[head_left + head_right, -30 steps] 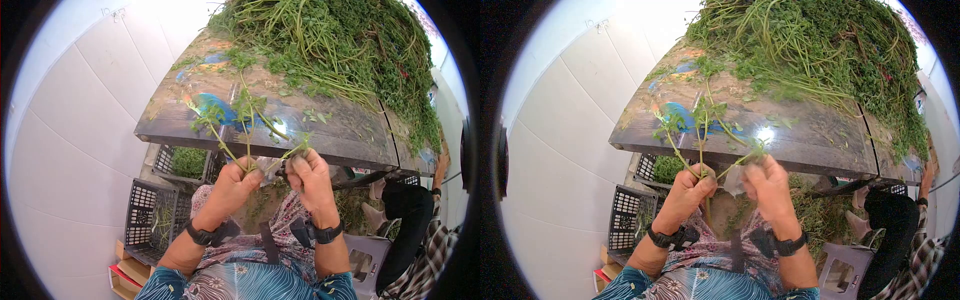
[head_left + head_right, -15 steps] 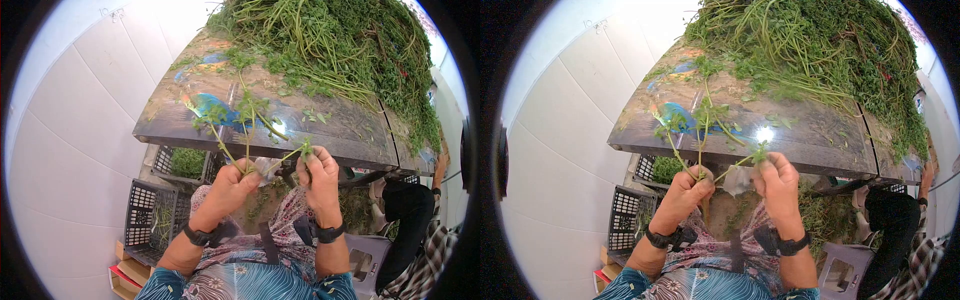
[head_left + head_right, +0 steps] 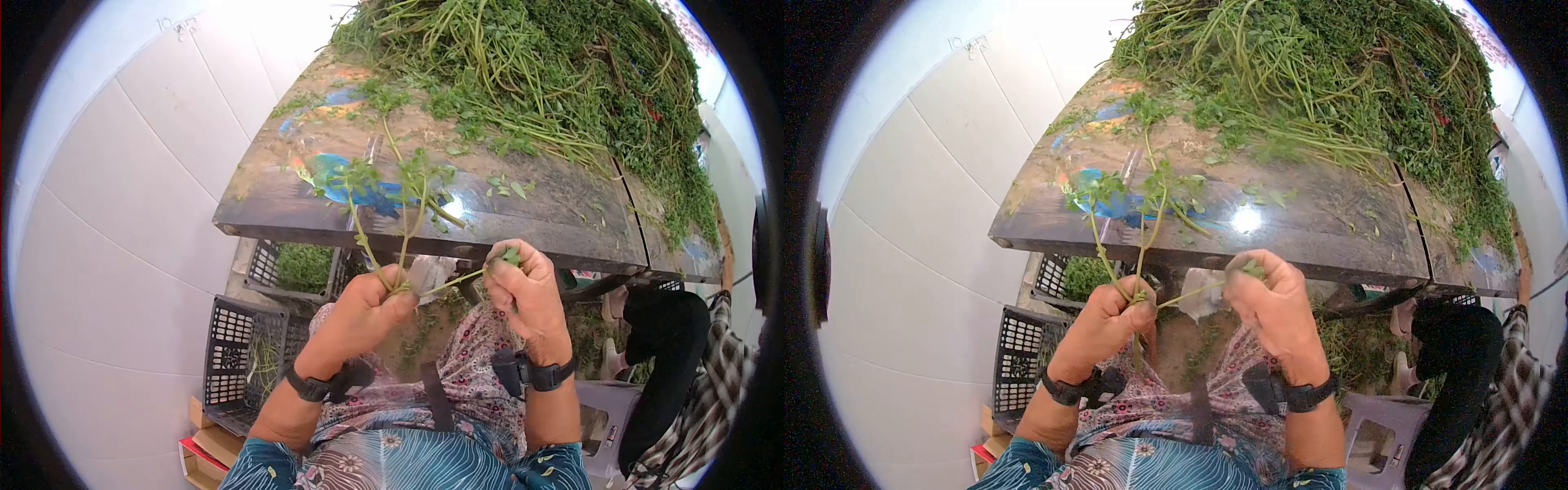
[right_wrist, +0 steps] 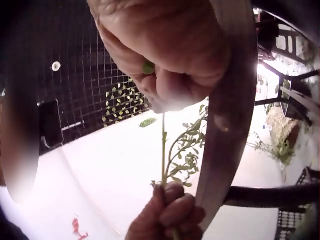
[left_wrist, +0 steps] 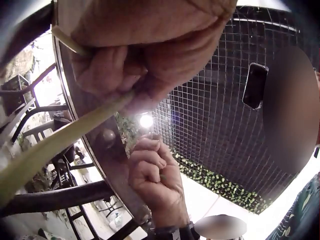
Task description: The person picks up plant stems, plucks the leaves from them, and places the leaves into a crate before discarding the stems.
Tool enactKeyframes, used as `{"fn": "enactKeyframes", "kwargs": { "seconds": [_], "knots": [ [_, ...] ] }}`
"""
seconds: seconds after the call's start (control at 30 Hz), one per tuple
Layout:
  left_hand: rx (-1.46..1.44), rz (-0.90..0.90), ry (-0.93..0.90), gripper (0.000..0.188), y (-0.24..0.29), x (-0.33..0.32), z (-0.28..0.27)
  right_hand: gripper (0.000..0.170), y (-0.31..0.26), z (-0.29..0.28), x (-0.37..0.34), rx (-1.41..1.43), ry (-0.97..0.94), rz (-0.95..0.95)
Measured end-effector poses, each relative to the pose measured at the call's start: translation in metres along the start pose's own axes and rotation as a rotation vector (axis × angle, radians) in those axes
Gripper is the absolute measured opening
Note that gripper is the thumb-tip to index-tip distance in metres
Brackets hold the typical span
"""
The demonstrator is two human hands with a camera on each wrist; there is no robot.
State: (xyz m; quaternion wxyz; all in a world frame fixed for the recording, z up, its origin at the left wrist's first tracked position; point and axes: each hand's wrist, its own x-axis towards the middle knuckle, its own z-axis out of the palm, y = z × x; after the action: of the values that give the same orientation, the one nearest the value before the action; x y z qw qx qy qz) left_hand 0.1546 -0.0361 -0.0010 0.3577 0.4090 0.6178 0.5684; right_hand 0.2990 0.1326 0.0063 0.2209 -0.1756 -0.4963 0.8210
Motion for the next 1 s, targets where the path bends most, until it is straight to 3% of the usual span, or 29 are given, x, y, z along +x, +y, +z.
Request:
{"fn": "enactKeyframes", "kwargs": {
  "seconds": [0.1, 0.2, 0.3, 0.4, 0.5, 0.6, 0.7, 0.9, 0.93, 1.0],
  "knots": [
    [0.048, -0.006, -0.014, 0.014, 0.001, -0.001, -0.008, 0.006, -0.006, 0.000, -0.005, -0.590, 0.018, -0.087],
    [0.054, -0.046, -0.025, 0.015, 0.004, -0.003, -0.013, 0.010, 0.001, -0.011, -0.004, -1.053, -0.164, -0.388],
    [0.144, -0.035, -0.039, 0.016, 0.006, -0.004, -0.012, 0.012, 0.012, -0.007, -0.003, -1.224, -0.127, -0.565],
    [0.166, -0.006, -0.034, 0.016, 0.005, -0.007, -0.006, 0.011, 0.016, 0.004, -0.006, -0.860, 0.093, -0.250],
    [0.194, 0.001, -0.017, 0.015, 0.006, -0.011, -0.005, 0.011, 0.028, 0.004, -0.006, -0.073, 0.083, 0.068],
    [0.261, 0.007, -0.027, 0.014, 0.011, -0.014, -0.003, 0.010, 0.045, 0.006, -0.005, 0.079, 0.135, 0.140],
    [0.287, 0.002, -0.033, 0.013, 0.003, -0.018, -0.003, 0.018, 0.079, -0.005, 0.004, -0.634, 0.212, -0.107],
    [0.194, -0.046, 0.083, 0.012, 0.005, -0.039, -0.025, 0.012, 0.076, -0.053, 0.016, 0.650, 0.337, 0.161],
    [0.168, -0.048, 0.122, 0.011, 0.003, -0.044, -0.032, 0.013, 0.079, -0.057, 0.013, 0.742, 0.297, 0.176],
    [0.090, -0.040, 0.204, 0.009, 0.000, -0.054, -0.044, 0.016, 0.080, -0.042, 0.006, 0.611, 0.251, 0.225]
  ]
}}
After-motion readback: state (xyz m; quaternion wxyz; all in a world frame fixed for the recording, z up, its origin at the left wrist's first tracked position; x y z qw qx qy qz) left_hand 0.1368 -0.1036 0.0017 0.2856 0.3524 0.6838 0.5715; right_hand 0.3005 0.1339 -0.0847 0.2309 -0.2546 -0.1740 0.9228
